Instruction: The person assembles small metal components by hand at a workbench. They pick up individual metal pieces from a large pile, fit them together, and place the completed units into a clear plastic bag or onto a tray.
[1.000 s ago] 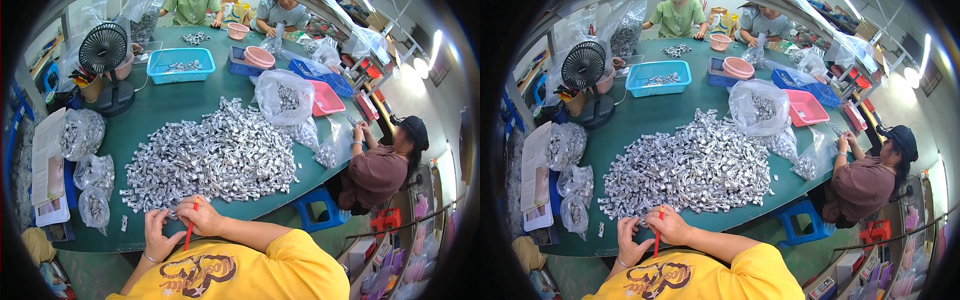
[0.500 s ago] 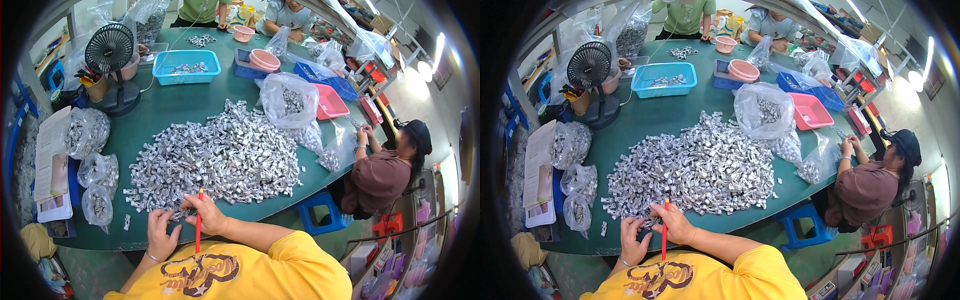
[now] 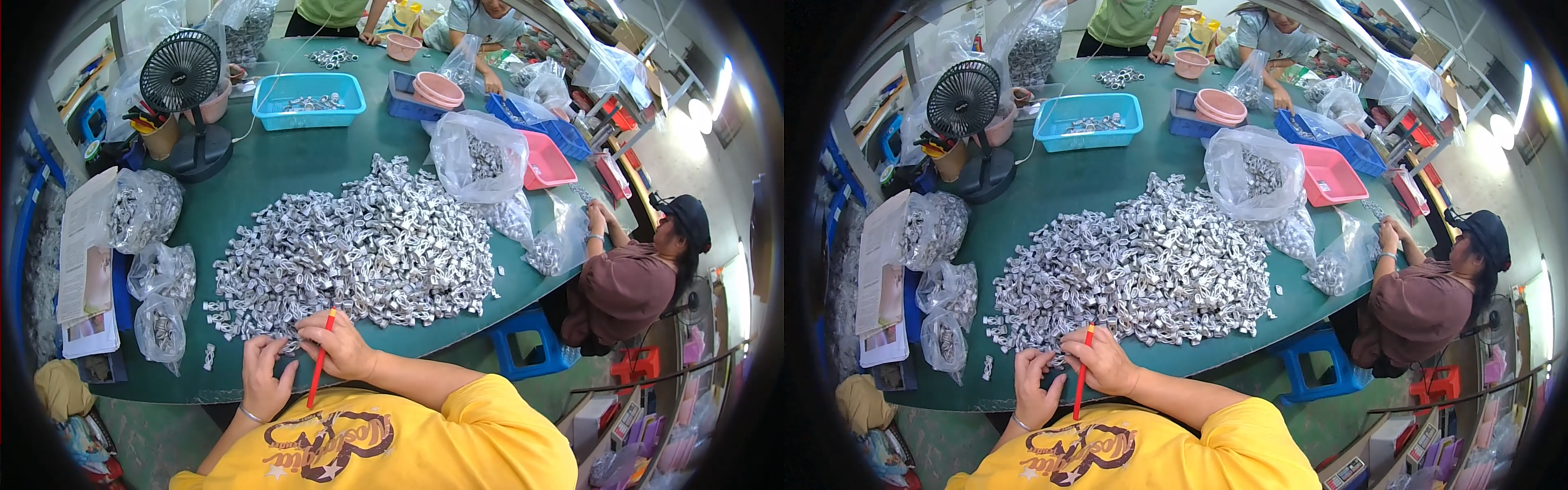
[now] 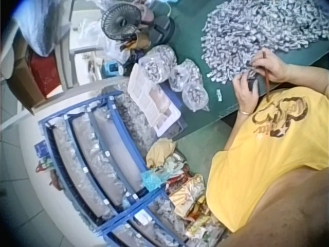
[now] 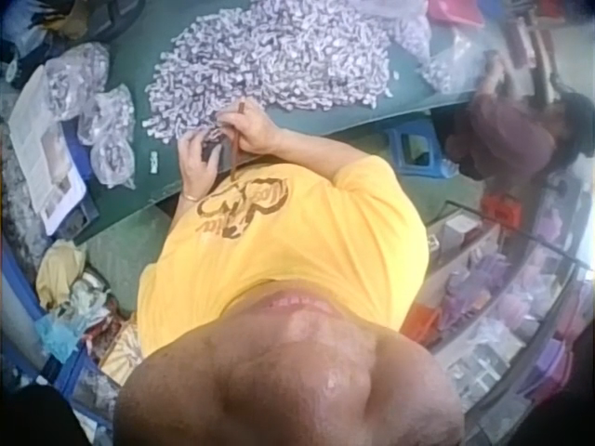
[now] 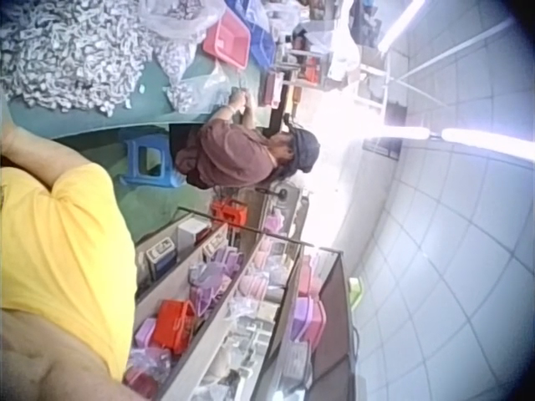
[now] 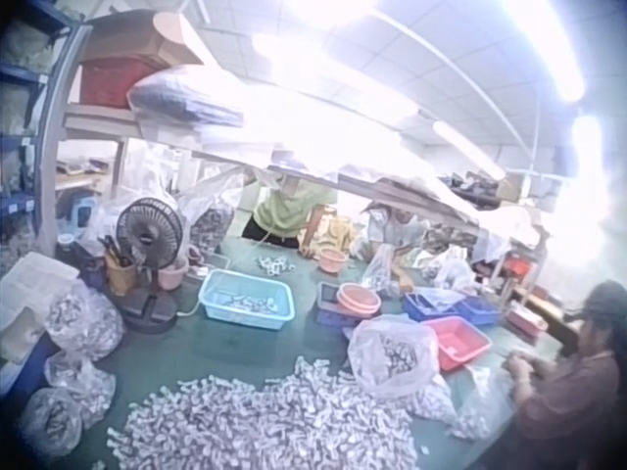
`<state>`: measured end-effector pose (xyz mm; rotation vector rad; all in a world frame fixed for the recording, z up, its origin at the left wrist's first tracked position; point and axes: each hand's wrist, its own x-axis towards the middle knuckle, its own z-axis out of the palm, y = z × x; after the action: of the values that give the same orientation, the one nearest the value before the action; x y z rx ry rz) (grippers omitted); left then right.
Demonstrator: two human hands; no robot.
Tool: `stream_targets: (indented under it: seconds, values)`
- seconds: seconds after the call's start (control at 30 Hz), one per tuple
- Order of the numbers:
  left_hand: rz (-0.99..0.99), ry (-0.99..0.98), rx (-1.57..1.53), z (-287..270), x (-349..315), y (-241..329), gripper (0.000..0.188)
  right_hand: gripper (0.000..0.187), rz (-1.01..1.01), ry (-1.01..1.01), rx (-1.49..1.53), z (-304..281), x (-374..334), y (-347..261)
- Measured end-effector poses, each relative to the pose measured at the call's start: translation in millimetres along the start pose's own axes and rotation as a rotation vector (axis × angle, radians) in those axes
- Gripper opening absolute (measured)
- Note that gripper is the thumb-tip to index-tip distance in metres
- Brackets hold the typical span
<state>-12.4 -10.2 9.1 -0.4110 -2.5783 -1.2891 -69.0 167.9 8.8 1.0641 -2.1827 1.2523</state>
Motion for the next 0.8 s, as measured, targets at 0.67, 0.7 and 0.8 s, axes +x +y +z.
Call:
stream_targets:
  seconds: [0.67, 0.7, 0.8]
  values:
    - [-0.006, 0.014, -0.003, -1.0, -0.1, 0.4, 0.037, 0.033, 0.022, -0.018, 0.019, 0.9, -2.6, 0.0]
    - [-0.013, 0.014, -0.007, -1.2, 0.5, 2.0, 0.037, 0.034, 0.027, -0.018, 0.023, 0.5, -3.0, 0.4]
    - [-0.028, 0.014, -0.020, -2.0, 0.9, 4.6, 0.037, 0.032, 0.035, 0.085, 0.058, 4.1, -3.9, 1.8]
